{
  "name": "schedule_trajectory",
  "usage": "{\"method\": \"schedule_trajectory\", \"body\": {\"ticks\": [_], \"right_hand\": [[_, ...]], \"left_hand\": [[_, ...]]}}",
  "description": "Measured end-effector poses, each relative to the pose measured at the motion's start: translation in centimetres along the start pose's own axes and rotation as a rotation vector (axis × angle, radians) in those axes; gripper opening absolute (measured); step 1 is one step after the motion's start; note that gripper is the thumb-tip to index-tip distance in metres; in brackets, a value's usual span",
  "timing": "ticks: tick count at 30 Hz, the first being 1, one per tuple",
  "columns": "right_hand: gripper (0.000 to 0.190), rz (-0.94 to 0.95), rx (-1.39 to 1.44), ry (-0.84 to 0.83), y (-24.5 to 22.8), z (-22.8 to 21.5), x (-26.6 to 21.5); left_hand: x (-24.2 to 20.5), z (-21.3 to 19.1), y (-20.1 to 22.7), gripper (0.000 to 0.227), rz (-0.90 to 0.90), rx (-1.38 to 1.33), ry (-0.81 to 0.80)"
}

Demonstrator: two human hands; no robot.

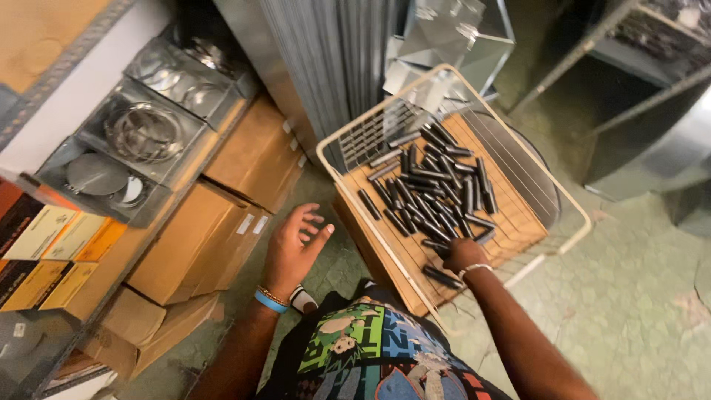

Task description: The person repeatedly picks small cylindrical metal parts from a wire basket and places them into a divided metal tray on a shelf. The person handles the parts one at a time, transferring them from the basket to the tray.

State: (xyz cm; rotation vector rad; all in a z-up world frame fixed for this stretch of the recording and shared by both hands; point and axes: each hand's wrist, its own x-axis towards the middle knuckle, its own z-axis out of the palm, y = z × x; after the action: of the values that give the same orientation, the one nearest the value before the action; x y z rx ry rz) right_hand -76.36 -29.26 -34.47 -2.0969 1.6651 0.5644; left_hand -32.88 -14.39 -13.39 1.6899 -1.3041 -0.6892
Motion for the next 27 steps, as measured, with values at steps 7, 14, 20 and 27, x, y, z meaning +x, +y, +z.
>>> {"method": "schedule_trajectory", "body": {"ticks": [7, 14, 20, 27], "right_hand": [[0.041, -0.032, 0.534, -0.015, -12.7, -14.2, -4.4], [0.035, -0.315, 1.361, -0.337, -33.5, -19.4, -3.8], [0.029, -0.508, 1.388, -0.629, -46.8, -17.7, -1.2], [0.036, -0.573, 1.4, -0.851, -57.6, -20.3, -2.0]], "left_hand": [[0.9, -5.5, 1.3, 0.076, 0.095, -0.01, -0.075], [2.3, -15.4, 1.9, 0.124, 0.286, 0.197, -0.299], [1.6, -23.4, -2.9, 0.115, 0.28, 0.253, -0.086], [1.6, -31.8, -4.6, 0.094, 0.199, 0.221, 0.036]]}}
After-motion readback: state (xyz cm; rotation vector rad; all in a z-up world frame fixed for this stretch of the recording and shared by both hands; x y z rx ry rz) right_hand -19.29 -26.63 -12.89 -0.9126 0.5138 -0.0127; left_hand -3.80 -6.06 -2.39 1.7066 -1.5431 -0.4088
